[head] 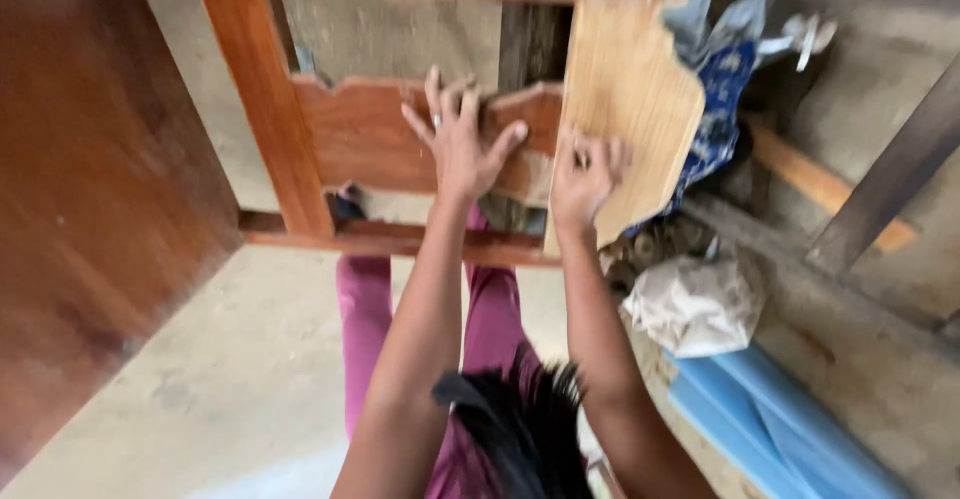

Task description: Sanding and scraping the wooden surface of a chair to smooth it for refinishing.

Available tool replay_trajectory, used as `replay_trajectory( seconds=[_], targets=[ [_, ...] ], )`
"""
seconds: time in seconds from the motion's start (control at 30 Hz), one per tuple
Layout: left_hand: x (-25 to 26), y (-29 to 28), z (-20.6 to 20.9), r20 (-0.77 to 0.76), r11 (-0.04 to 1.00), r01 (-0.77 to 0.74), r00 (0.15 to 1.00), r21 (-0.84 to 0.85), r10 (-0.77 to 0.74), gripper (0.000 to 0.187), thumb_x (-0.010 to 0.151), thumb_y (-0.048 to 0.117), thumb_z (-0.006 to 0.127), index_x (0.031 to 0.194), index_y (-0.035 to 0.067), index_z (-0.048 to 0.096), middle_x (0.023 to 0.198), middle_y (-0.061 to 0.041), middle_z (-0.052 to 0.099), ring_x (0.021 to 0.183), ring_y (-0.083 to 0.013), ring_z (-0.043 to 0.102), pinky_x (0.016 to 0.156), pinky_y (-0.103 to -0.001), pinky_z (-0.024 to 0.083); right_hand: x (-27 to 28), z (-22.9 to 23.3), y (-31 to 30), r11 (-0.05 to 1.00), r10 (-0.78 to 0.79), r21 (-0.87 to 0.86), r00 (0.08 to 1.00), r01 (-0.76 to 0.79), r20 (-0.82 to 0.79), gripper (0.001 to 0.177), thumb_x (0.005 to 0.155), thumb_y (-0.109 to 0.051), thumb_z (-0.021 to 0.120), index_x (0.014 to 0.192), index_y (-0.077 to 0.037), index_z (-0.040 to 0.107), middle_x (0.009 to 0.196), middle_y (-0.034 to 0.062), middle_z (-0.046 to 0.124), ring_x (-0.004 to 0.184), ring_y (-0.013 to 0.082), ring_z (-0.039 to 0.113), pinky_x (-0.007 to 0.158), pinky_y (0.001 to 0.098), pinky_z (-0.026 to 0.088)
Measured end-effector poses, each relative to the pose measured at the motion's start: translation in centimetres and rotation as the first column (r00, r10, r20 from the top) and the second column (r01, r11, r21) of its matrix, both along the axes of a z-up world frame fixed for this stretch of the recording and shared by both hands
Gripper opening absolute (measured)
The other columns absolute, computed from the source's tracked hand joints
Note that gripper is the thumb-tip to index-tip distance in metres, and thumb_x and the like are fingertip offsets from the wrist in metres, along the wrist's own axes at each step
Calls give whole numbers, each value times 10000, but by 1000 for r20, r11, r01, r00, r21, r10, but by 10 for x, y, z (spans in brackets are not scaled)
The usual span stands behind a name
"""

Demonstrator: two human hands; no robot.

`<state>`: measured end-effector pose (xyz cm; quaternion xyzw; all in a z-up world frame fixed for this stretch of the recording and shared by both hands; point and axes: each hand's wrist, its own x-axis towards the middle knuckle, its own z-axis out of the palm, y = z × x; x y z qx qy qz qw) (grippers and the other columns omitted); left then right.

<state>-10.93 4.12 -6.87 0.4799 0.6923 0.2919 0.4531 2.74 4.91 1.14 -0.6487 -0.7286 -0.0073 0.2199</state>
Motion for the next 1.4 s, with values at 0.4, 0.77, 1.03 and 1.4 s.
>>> replay_trajectory(
  seconds=[0.4, 0.77, 1.03, 1.4],
  targets=[
    [1, -3, -2, -16, 1000, -1, 1000, 13, 1, 704, 874, 739, 530, 1211, 128, 618, 1383, -81, 525, 1515, -340, 141, 1119, -791, -76, -4, -19, 25, 995, -34, 90, 999, 33, 14, 332, 992, -162, 697, 739, -39, 520, 720, 96, 496, 735, 283, 497, 753, 441, 426],
    [-2, -6, 4, -11, 1000, 14, 1000, -11, -14, 687, 864, 738, 531, 1194, 143, 622, 1408, -76, 523, 1510, -344, 129, 1111, -802, -44, 10, -22, -3, 994, -101, 42, 993, 98, 57, 320, 989, -226, 703, 793, -18, 558, 804, 145, 553, 795, 360, 558, 876, 504, 447],
    [-2, -2, 4, 37, 1000, 20, 999, 3, -20, 575, 854, 654, 648, 1201, 196, 663, 1415, -66, 510, 1503, -309, 85, 1110, -787, -99, 21, -33, 3, 988, -31, 150, 1000, 31, 0, 311, 1002, -272, 662, 760, -92, 582, 692, 19, 471, 716, 190, 403, 785, 344, 410],
    [0, 0, 4, 2, 999, -4, 1000, 44, 4, 618, 862, 688, 597, 1231, 195, 652, 1350, -77, 548, 1490, -331, 100, 1104, -785, -84, 59, -73, -48, 981, -192, -6, 968, 195, 160, 202, 964, -173, 761, 1083, -10, 753, 1239, 229, 695, 1260, 432, 591, 1149, 591, 405]
  ],
)
